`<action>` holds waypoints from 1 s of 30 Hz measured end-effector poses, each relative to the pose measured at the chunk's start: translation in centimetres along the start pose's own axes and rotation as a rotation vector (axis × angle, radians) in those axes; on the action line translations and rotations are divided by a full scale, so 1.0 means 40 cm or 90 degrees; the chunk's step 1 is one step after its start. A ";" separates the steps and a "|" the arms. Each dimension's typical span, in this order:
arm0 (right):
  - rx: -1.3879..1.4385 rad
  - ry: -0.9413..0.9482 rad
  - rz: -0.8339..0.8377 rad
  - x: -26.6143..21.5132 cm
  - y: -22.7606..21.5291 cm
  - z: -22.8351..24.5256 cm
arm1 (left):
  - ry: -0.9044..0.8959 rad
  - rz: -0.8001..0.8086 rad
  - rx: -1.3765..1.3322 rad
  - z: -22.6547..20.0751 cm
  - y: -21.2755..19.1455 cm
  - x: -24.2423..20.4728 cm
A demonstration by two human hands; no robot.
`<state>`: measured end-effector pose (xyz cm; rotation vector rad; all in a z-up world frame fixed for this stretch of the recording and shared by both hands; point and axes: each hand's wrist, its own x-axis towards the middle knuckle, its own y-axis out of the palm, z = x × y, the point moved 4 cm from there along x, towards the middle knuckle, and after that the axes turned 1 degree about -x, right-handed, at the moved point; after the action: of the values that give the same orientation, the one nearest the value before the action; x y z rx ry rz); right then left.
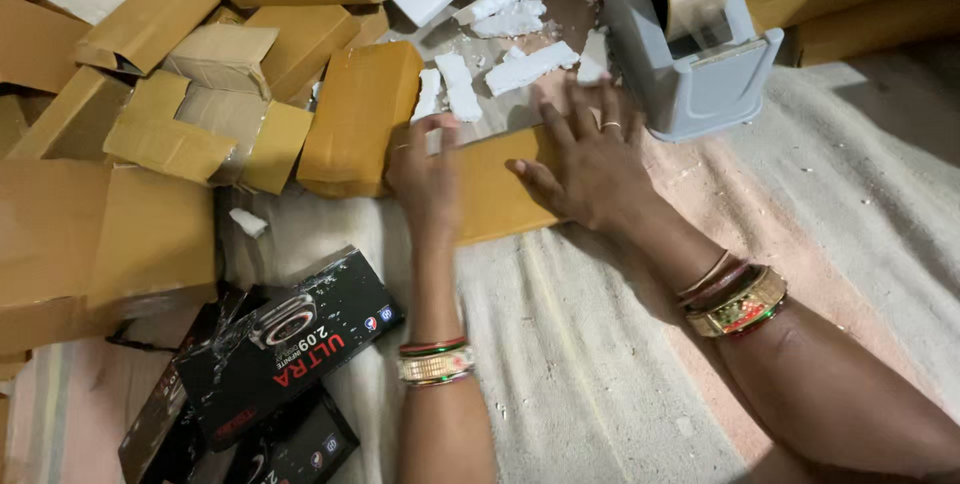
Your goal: The person places smartwatch boxes into small cardboard shipping boxes, seals them with packing tape, and then unpacks a smartwatch box to reveal the watch and accessories before repacking it.
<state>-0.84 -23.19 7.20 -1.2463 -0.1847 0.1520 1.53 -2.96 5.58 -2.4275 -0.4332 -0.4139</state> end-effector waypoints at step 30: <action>0.463 0.149 -0.003 0.011 0.012 -0.078 | -0.178 0.013 -0.097 -0.007 -0.051 0.007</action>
<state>0.26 -25.85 5.82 -0.5309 0.0733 0.0571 0.90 -1.56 6.99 -2.6467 -0.5122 -0.1000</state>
